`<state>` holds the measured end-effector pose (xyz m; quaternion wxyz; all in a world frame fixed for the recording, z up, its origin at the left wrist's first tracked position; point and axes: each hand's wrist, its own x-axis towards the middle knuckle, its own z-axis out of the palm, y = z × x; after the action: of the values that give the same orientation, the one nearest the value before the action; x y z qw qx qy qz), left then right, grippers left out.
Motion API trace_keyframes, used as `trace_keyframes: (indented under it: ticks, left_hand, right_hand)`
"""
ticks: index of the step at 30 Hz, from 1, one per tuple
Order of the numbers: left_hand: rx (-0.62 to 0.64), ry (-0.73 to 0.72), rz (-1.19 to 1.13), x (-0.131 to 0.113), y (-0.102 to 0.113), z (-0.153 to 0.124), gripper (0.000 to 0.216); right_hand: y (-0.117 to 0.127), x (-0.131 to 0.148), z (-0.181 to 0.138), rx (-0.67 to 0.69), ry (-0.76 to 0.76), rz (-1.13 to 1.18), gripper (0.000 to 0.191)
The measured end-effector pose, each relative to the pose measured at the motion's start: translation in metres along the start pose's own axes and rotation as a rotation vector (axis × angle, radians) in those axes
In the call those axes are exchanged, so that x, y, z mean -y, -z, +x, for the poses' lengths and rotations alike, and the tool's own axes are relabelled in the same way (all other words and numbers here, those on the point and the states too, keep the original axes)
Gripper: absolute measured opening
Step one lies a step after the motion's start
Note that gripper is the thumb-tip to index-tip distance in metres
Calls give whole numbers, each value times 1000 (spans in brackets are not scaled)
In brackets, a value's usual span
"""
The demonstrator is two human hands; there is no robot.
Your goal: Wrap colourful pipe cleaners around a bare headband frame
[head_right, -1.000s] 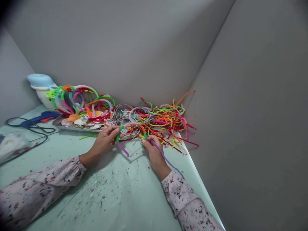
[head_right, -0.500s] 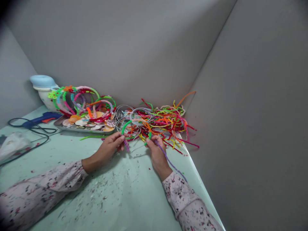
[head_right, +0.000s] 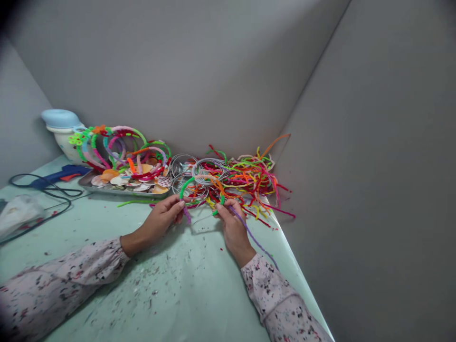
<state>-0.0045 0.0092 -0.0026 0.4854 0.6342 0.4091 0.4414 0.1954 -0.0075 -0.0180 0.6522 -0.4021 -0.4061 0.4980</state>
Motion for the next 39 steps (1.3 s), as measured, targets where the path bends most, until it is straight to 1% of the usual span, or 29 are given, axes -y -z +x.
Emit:
trace_keyframes:
  ticks: [4,7,10,12,13,14,15,18,20,21,22,24,26,28,29,31,35,39]
  left_hand:
    - [-8,35,-37,-3,0,-1,28]
    - [18,62,-72,-3,-2,-2,33]
    - [140,87,-51,-2,-6,-4,34]
    - [230,81,-10,-1,-9,-7,32]
    - [248,66,24,-2,-10,-9,31]
    - [239,47,70,-3,-11,-10,30]
    - [205,26,128,-4,-12,-12,31]
    - [26,-65,302,-11,-11,-15,38]
    - [-82,-185,357,-16,-10,-18,32]
    - [-113,-261,368,-18,-11,-20,26]
    - [-127,-341,382,-19,-11,-22,20]
    - [-77,-463,419,-20,-13,-24,17]
    - [13,-504,443,-20,-16,-26,21]
    - [78,-479,428,-18,-18,-26,18]
    - [88,-454,409,-18,-19,-26,14]
    - [63,-382,357,-18,-19,-25,13]
    - [-32,-206,210,-19,-15,-19,16]
    - [-25,-116,67,-17,-13,-14,18]
  right_hand:
    - [-2,8,-2,-15,88,-105,23]
    - [-2,12,-3,-54,163,-143,23]
    - [-3,11,-4,-85,203,-121,22]
    - [-4,10,-5,-93,201,-96,22]
    - [-5,9,-5,-93,194,-85,22]
    - [-5,8,-6,-94,186,-76,23]
    - [-5,8,-6,-94,178,-65,23]
    - [-7,11,-6,-101,171,-27,23]
    - [-9,13,-7,-107,163,-11,23]
    - [-11,14,-9,-106,153,-11,23]
    - [-13,15,-11,-102,139,-17,23]
    - [-17,15,-16,-84,108,-40,23]
    - [-21,15,-21,-55,84,-63,22]
    - [-25,15,-26,-20,72,-71,22]
    - [-27,15,-28,-2,71,-76,22]
    - [-29,18,-30,30,81,-102,22]
    - [-30,21,-35,68,137,-204,17]
    - [-28,17,-45,161,194,-319,18]
